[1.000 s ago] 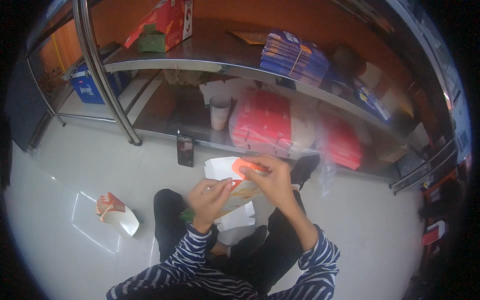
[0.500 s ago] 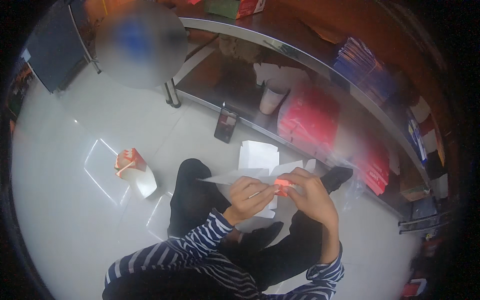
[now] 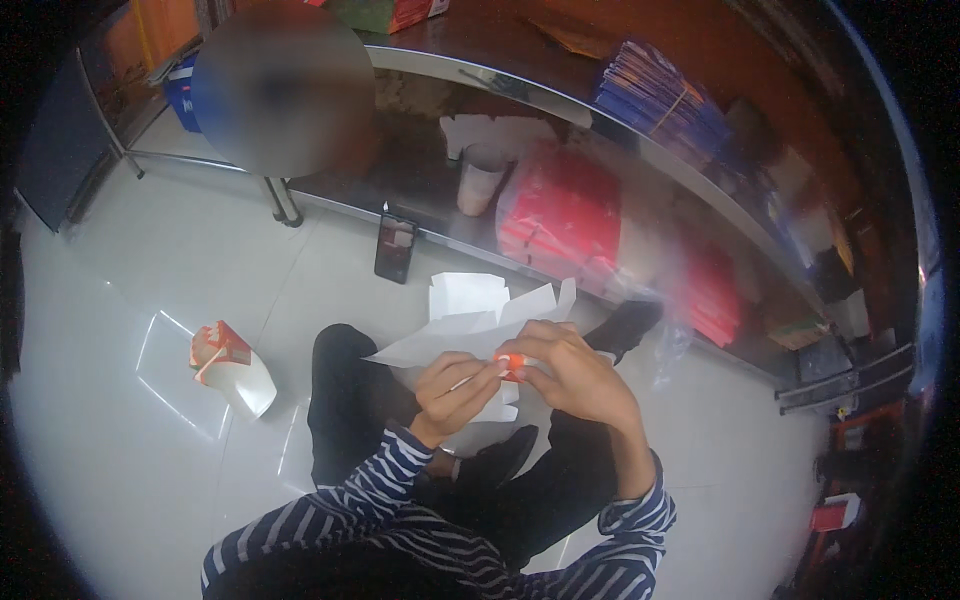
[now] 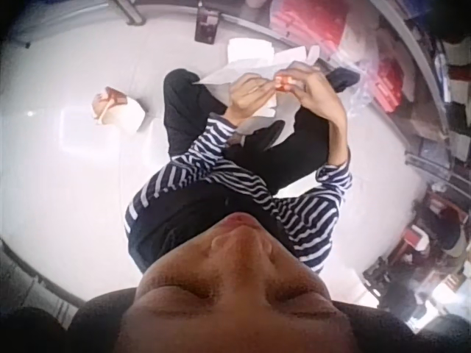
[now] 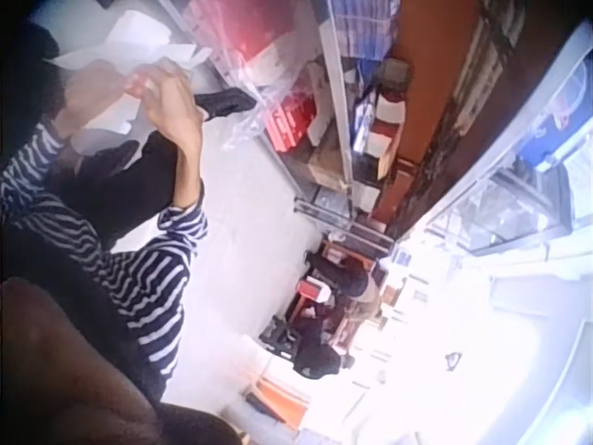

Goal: The person sits on the floor and assembles white foam food containers. They fold the containers into shape and secure them using orange and green adhesive tape strips. The person handles the containers and tape repeatedly to complete the assembly.

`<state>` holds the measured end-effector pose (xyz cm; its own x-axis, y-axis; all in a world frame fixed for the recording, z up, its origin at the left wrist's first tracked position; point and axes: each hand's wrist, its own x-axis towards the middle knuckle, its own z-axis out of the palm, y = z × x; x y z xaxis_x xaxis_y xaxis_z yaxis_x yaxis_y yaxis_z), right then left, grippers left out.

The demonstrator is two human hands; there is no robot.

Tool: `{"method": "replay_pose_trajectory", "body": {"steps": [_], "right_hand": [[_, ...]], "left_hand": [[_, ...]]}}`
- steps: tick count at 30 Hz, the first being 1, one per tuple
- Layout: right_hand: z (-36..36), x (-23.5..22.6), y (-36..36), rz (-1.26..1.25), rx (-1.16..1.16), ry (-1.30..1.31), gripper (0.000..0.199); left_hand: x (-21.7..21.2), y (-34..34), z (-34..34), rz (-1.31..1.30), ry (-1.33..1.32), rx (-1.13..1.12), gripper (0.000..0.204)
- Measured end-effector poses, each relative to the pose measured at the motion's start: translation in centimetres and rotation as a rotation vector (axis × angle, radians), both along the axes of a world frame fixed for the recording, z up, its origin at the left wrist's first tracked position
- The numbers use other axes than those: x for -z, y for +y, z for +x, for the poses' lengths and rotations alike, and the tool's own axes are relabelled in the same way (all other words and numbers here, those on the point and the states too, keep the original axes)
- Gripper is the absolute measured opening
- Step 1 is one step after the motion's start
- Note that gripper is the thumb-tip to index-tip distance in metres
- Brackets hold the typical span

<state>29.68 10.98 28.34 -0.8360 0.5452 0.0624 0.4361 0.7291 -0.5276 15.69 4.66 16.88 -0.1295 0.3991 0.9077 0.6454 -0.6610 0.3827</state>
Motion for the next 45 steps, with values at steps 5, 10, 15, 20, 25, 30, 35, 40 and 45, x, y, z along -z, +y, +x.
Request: {"method": "replay_pose_trajectory", "body": {"steps": [5, 10, 15, 20, 25, 30, 35, 40, 45], "right_hand": [[-0.3, 0.1, -0.3, -0.087, 0.088, 0.009, 0.024], [-0.7, -0.7, -0.7, -0.095, 0.094, -0.032, 0.017], [-0.5, -0.4, -0.5, -0.015, 0.028, -0.039, 0.016], [-0.8, -0.3, -0.8, 0.032, 0.003, -0.063, 0.016], [-1.1, 0.2, -1.3, 0.103, 0.047, -0.049, 0.018], [-1.7, 0.1, -1.2, 0.077, 0.035, -0.044, 0.031], [-1.4, 0.6, -0.5, 0.038, -0.003, -0.053, 0.033], [-1.6, 0.7, -0.8, -0.072, 0.08, -0.079, 0.03], [-1.5, 0.7, -0.2, -0.337, 0.131, -0.033, 0.03]], "left_hand": [[0.2, 0.3, -0.9, 0.003, 0.012, 0.118, 0.031], [0.6, 0.3, -0.7, 0.01, 0.031, 0.118, 0.029], [0.4, 0.4, -0.4, 0.009, 0.006, 0.114, 0.028], [0.3, 0.3, -0.5, -0.032, -0.035, 0.192, 0.026], [0.6, 0.7, -0.9, -0.093, -0.089, 0.214, 0.027], [1.2, 0.9, -1.4, -0.108, -0.089, 0.203, 0.028], [1.4, 1.0, -1.2, -0.153, -0.159, 0.248, 0.026], [1.6, 0.9, -1.0, -0.362, -0.402, 0.377, 0.026], [0.9, 0.8, -1.9, -0.867, -0.777, 0.672, 0.041]]}}
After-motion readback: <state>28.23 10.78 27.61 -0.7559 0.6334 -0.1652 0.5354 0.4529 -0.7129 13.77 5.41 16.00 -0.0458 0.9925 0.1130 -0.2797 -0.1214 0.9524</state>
